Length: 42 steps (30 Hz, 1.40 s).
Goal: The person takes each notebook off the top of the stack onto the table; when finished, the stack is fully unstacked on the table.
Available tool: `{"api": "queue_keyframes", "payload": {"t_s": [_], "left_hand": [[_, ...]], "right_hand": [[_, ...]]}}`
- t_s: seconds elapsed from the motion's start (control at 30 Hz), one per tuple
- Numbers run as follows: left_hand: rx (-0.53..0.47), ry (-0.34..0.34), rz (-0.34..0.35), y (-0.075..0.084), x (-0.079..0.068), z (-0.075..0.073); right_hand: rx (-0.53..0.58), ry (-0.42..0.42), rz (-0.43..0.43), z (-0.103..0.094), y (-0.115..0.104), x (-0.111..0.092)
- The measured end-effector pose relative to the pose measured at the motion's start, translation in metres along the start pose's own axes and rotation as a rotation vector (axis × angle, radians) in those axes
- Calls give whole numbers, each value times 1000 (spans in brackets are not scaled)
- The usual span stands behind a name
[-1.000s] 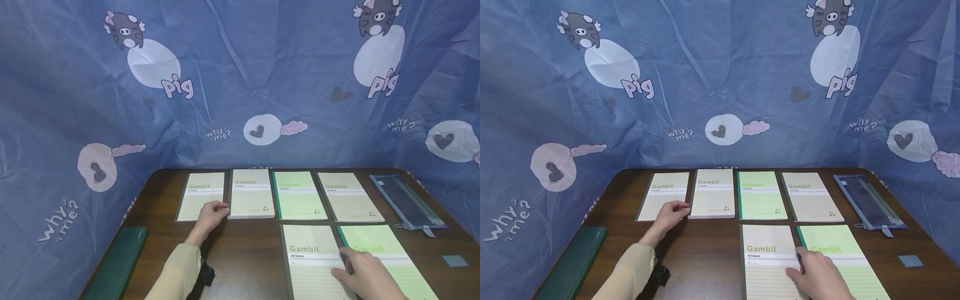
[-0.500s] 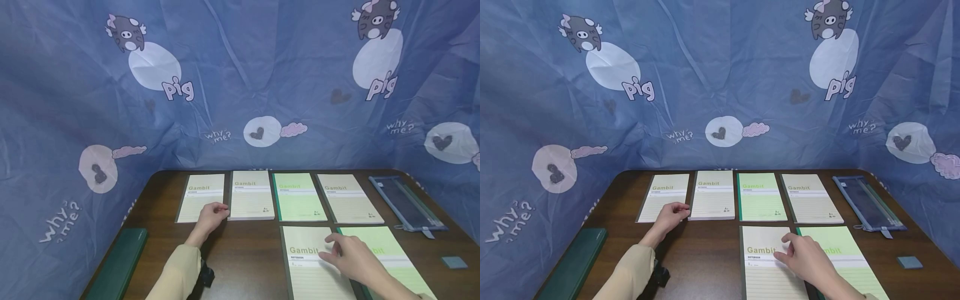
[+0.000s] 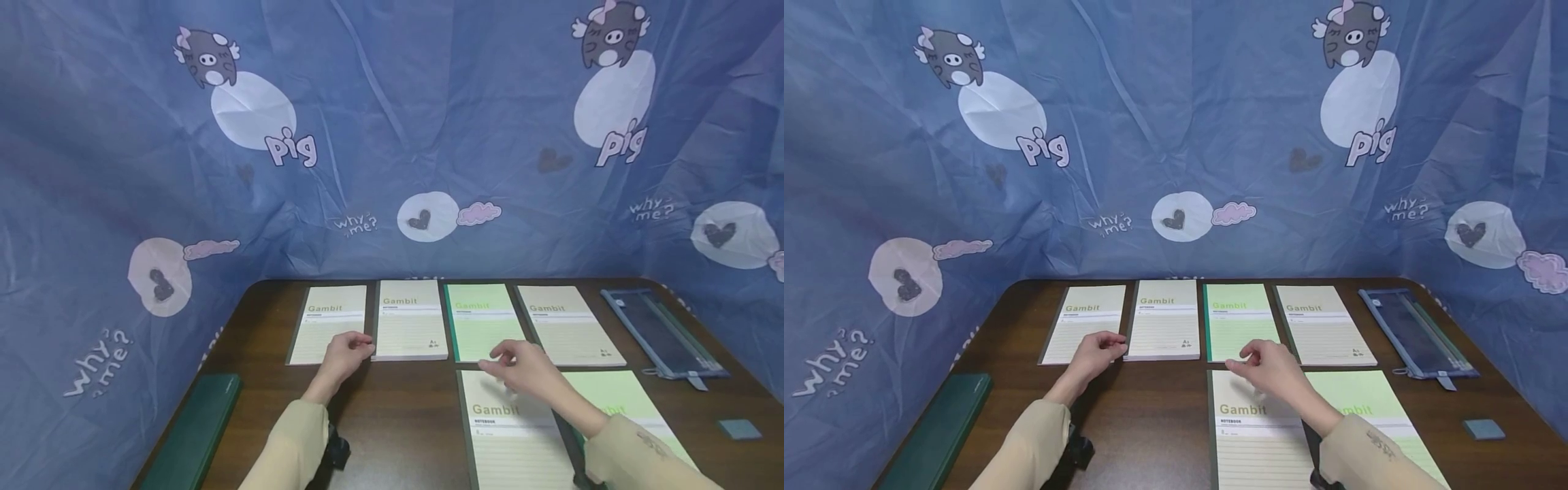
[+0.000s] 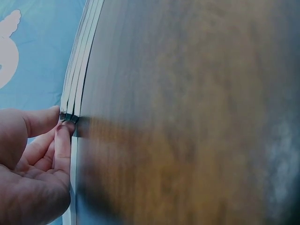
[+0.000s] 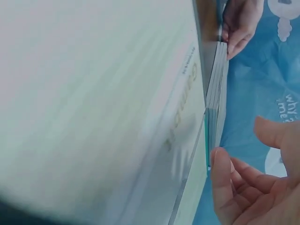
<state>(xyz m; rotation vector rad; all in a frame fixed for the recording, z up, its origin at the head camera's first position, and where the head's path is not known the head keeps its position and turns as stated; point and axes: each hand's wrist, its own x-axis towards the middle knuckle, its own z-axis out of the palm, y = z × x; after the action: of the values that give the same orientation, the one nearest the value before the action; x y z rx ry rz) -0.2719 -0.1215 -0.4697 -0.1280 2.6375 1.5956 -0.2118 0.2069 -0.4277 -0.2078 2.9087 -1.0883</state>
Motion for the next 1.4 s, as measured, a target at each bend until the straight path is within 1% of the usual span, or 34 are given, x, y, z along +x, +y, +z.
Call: {"api": "queue_keyframes", "payload": {"t_s": [0.07, 0.17, 0.33, 0.43, 0.57, 0.67, 0.83, 0.93, 1.03, 1.13, 1.3, 1.4], "left_hand": [[-2, 1, 3, 0, 0, 0], [-7, 1, 5, -1, 0, 0], [-8, 5, -1, -2, 0, 0], [-5, 3, 7, -2, 0, 0], [-8, 4, 11, -2, 1, 1], [-10, 4, 16, -2, 2, 2], [-13, 12, 18, -2, 1, 1], [-10, 13, 20, -2, 0, 0], [-7, 10, 22, -2, 0, -1], [-11, 9, 17, -3, 0, -1], [-7, 8, 24, -4, 1, 0], [-5, 8, 19, -4, 1, 0]], "right_hand": [[13, -9, 35, 4, -5, 11], [32, -10, 59, 11, -12, 28], [58, 10, 55, 21, -19, 53], [90, 21, 68, 26, -21, 65], [144, 36, 116, 33, -23, 79], [146, 45, 137, 39, -27, 88], [75, 68, 129, 51, -34, 99], [48, 78, 143, 56, -37, 103], [39, 79, 174, 60, -39, 105], [42, 71, 185, 64, -39, 105], [37, 65, 154, 69, -41, 105], [19, 79, 151, 73, -41, 105]]}}
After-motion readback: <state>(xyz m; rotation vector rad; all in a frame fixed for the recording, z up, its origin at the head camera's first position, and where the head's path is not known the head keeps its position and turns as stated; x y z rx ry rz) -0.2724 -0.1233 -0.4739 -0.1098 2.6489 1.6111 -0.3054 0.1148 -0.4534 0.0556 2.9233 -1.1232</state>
